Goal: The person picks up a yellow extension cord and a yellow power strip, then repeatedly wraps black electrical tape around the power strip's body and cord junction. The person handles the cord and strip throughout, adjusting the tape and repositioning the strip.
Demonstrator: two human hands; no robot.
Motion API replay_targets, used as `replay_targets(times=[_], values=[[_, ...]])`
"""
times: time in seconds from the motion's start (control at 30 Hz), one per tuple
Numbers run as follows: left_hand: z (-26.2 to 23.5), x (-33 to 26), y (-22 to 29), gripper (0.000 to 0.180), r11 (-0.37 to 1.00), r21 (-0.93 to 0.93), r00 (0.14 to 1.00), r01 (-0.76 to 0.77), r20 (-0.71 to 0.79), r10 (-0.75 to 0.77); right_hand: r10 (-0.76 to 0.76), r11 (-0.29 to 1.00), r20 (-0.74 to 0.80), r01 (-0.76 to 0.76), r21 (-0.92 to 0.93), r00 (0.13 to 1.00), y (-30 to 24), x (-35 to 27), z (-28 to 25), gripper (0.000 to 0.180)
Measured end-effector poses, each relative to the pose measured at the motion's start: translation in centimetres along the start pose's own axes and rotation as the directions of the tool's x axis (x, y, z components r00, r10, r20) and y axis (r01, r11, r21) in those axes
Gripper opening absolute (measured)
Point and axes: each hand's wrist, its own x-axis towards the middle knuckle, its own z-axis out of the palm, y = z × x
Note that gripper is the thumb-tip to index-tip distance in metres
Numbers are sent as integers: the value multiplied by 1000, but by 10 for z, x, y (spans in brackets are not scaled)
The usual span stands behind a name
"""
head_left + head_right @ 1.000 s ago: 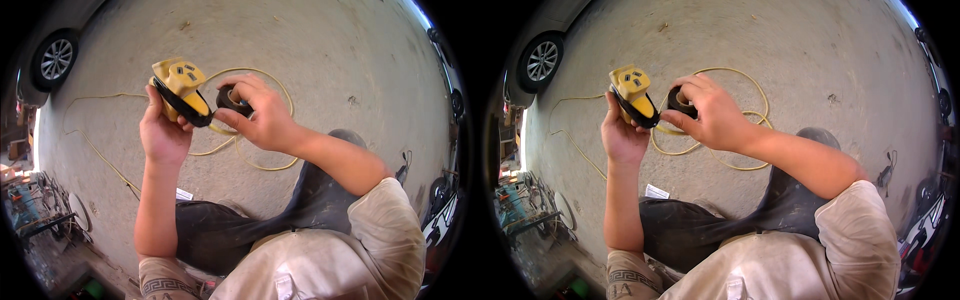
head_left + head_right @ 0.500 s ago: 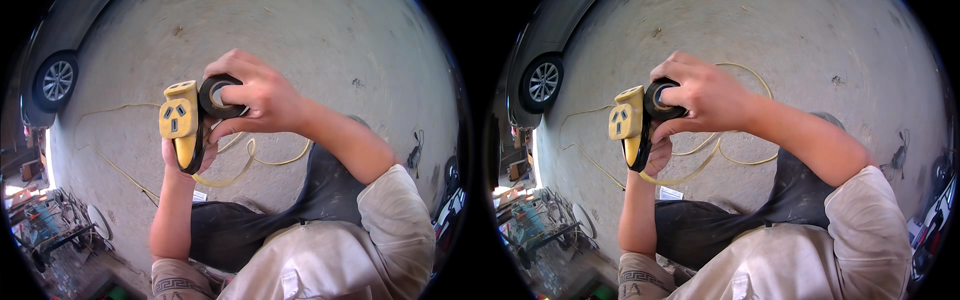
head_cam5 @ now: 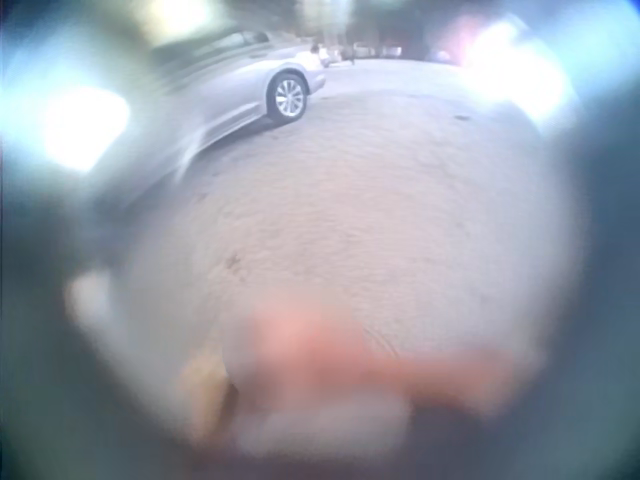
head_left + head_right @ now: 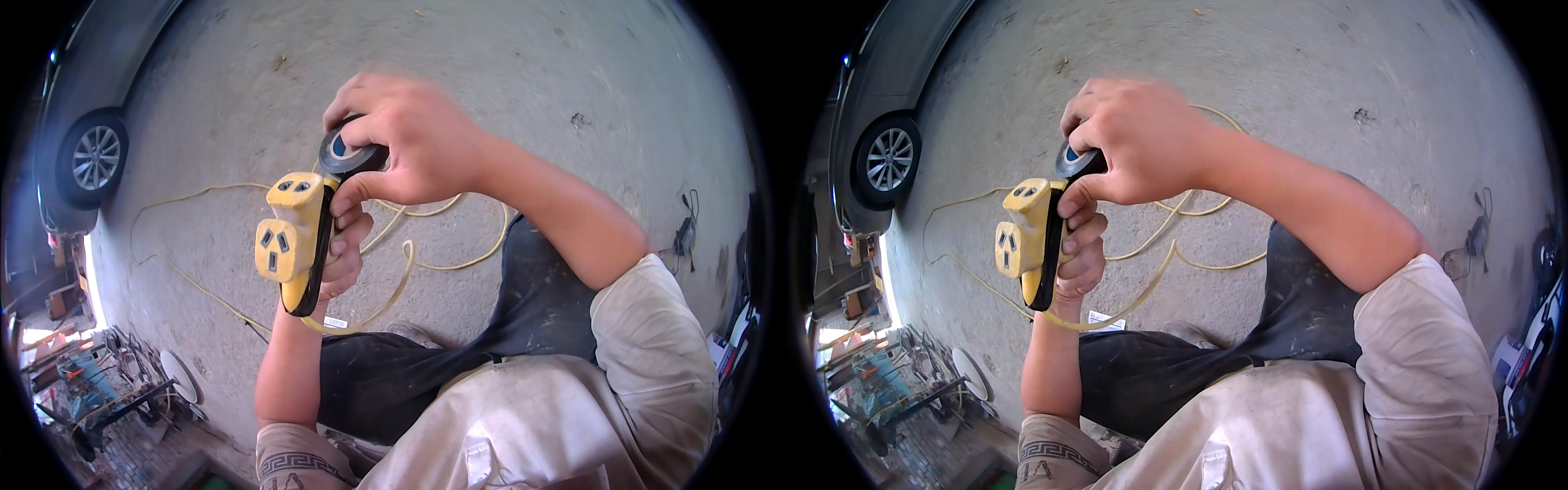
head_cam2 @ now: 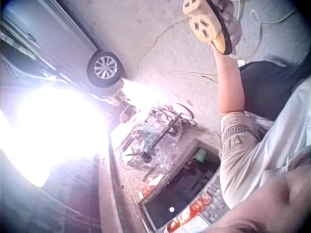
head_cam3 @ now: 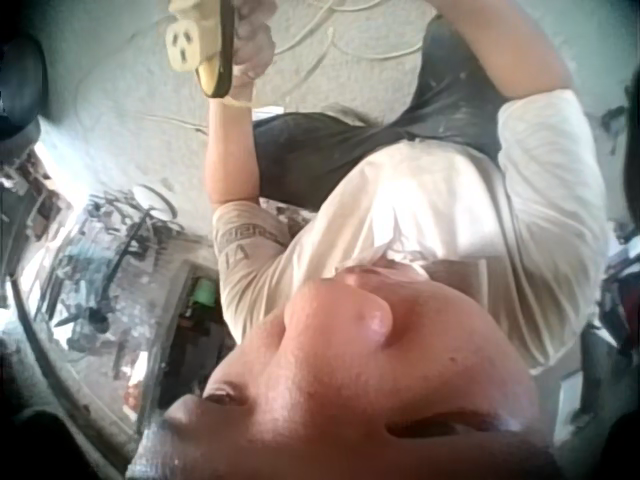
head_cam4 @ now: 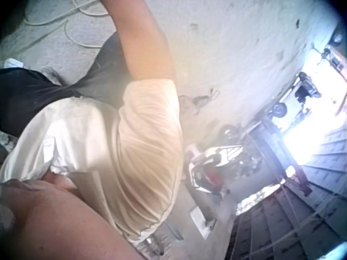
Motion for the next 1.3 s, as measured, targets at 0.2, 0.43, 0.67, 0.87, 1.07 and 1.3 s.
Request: replay_targets(times=[0.2,0.43,0.67,0.87,1.07,1.3], values=[[-1,-1,-1,35,995,3,994,100,-45,-100,-53,994,42,49,93,998,5,-1,-2,38],[0,-4,-6,35,966,91,967,242,-100,-233,-101,887,292,-47,460,951,14,-1,4,54],[-11,-10,-13,53,854,516,998,60,-51,-39,-66,845,405,-165,509,912,2,1,0,40],[-5,-8,-6,47,779,618,994,105,-98,-56,3,806,388,-232,545,922,5,-5,9,43],[11,-15,1,57,791,597,929,135,-354,109,233,537,673,-670,513,702,15,-3,12,39],[41,-25,17,72,452,835,685,315,-529,501,448,532,656,-771,349,607,34,-5,18,42]])
